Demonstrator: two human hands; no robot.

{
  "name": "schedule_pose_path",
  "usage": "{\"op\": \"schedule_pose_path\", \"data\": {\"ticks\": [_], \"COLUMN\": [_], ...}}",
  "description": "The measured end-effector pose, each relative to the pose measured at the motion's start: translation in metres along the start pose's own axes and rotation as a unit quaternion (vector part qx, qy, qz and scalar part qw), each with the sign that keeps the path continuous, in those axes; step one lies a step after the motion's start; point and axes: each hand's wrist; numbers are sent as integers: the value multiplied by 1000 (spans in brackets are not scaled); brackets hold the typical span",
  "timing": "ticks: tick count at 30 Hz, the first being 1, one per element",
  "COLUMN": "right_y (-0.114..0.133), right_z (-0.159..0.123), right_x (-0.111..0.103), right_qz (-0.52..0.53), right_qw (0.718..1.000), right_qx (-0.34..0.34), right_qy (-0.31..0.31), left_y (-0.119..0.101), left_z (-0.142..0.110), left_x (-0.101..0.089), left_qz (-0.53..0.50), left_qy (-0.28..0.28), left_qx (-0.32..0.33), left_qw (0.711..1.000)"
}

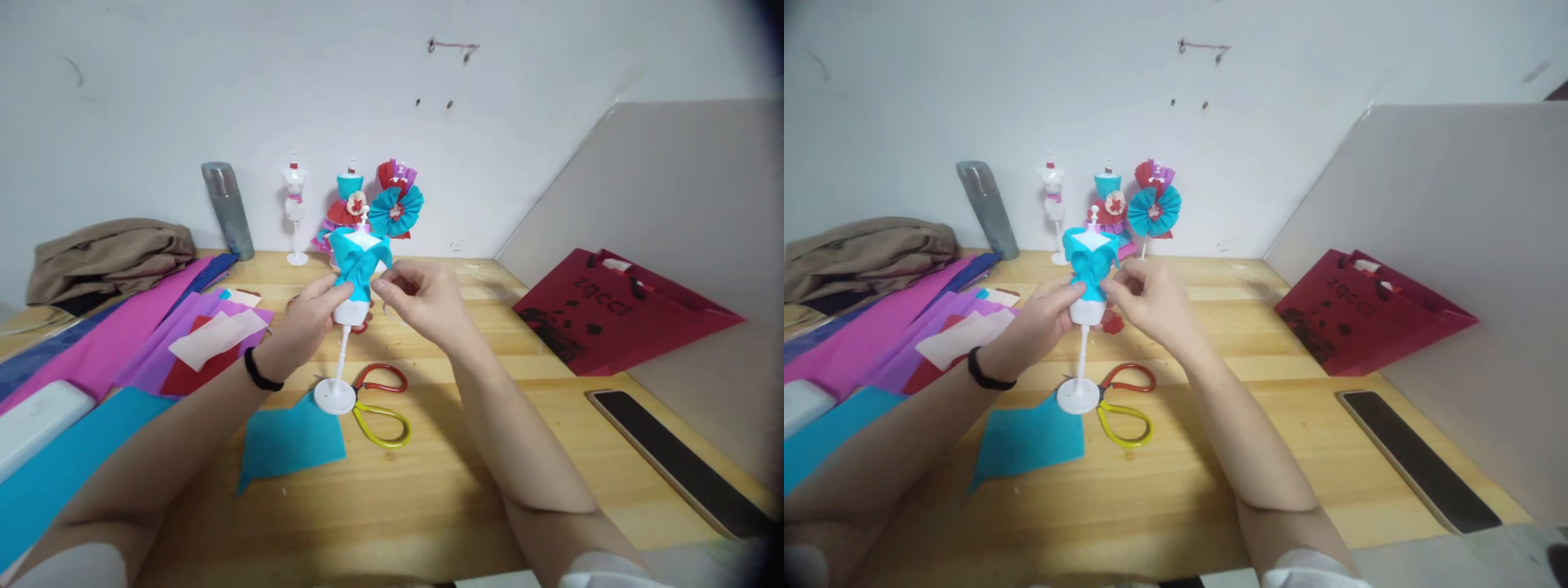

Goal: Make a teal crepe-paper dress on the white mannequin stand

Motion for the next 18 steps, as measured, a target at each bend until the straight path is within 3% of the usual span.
{"op": "schedule_pose_path", "data": {"ticks": [4, 9, 14, 18], "right_y": [-2, -5, -5, -5], "right_z": [4, 7, 5, 4], "right_x": [8, 17, 34, 44], "right_qz": [38, 248, 377, 413], "right_qw": [998, 960, 916, 897], "right_qx": [44, 62, 122, 155], "right_qy": [14, 115, 61, 21], "left_y": [3, 6, 7, 7], "left_z": [-3, -3, -3, -5], "left_x": [4, 3, 4, 6], "left_qz": [12, 45, 71, 84], "left_qy": [-4, -2, -23, -38], "left_qx": [32, 70, 71, 80], "left_qw": [999, 997, 995, 993]}}
Point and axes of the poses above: each hand's wrist, its own z-axis towards the middle knuckle, its own x-axis out of the palm, y = z × x, and after that the axes turned 1 degree about -x, right-handed
